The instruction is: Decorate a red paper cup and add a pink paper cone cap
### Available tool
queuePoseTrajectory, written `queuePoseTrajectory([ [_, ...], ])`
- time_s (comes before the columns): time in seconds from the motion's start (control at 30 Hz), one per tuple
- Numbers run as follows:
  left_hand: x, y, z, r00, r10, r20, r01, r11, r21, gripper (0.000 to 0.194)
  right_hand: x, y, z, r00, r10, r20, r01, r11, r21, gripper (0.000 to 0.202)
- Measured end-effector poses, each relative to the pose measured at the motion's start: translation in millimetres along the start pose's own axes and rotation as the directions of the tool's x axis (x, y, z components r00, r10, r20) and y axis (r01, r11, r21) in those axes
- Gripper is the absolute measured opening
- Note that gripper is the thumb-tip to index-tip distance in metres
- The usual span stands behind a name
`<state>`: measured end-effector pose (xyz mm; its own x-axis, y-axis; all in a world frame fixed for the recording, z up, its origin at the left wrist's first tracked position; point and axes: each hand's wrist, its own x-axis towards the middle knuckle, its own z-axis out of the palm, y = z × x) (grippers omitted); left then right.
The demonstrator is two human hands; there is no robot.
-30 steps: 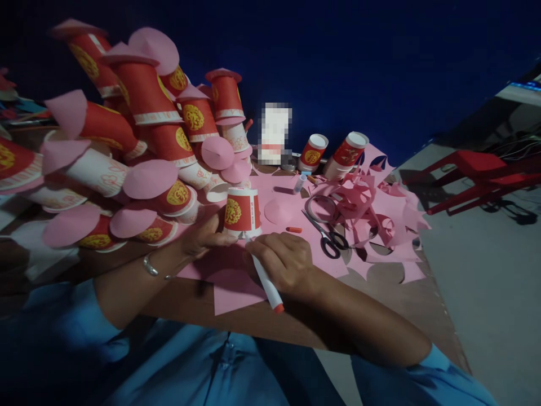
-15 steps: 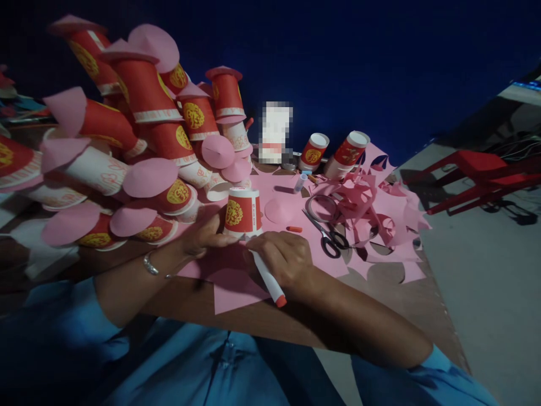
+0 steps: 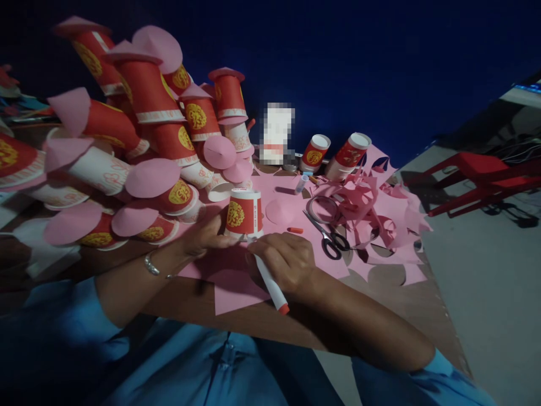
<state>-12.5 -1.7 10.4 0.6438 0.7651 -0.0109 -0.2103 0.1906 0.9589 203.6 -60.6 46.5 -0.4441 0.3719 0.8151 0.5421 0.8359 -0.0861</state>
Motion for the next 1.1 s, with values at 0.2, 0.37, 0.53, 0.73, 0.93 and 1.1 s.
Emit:
queuePoseTrajectory([
  [0.2, -0.2, 2.9, 0.5, 1.0, -0.007, -0.002, 0.008, 0.999, 0.039, 0.078, -2.6, 2.4, 2.7, 1.0, -0.019, -0.005, 0.019, 1.0, -0.022, 0.009],
  [0.37, -0.4, -0.8, -0.5, 1.0, -0.021, -0.014, 0.021, 1.0, 0.018, 0.077, -3.4, 3.0, 3.2, 1.0, -0.029, 0.009, 0.029, 0.999, -0.024, 0.012],
  [0.53, -0.2, -1.2, -0.7, 1.0, -0.011, 0.014, 0.011, 1.0, 0.01, 0.078, -1.7, 2.4, 3.9, 0.999, -0.035, 0.008, 0.035, 0.999, -0.015, 0.013],
  [0.73, 0.0, -1.0, -0.8, 1.0, -0.013, 0.023, 0.012, 1.0, 0.018, 0.076, 0.2, 2.4, 3.4, 0.999, -0.048, 0.016, 0.048, 0.999, -0.002, 0.012],
  [0.93, -0.2, -2.6, -1.1, 1.0, -0.022, 0.008, 0.022, 0.999, 0.023, 0.078, -1.3, 3.7, 2.3, 0.999, -0.038, 0.033, 0.038, 0.999, -0.006, 0.012],
  [1.1, -0.7, -0.4, 0.5, 0.999, -0.036, -0.017, 0.037, 0.998, 0.052, 0.079, -1.8, 4.2, 2.7, 1.0, -0.019, 0.017, 0.019, 1.0, -0.015, 0.013],
])
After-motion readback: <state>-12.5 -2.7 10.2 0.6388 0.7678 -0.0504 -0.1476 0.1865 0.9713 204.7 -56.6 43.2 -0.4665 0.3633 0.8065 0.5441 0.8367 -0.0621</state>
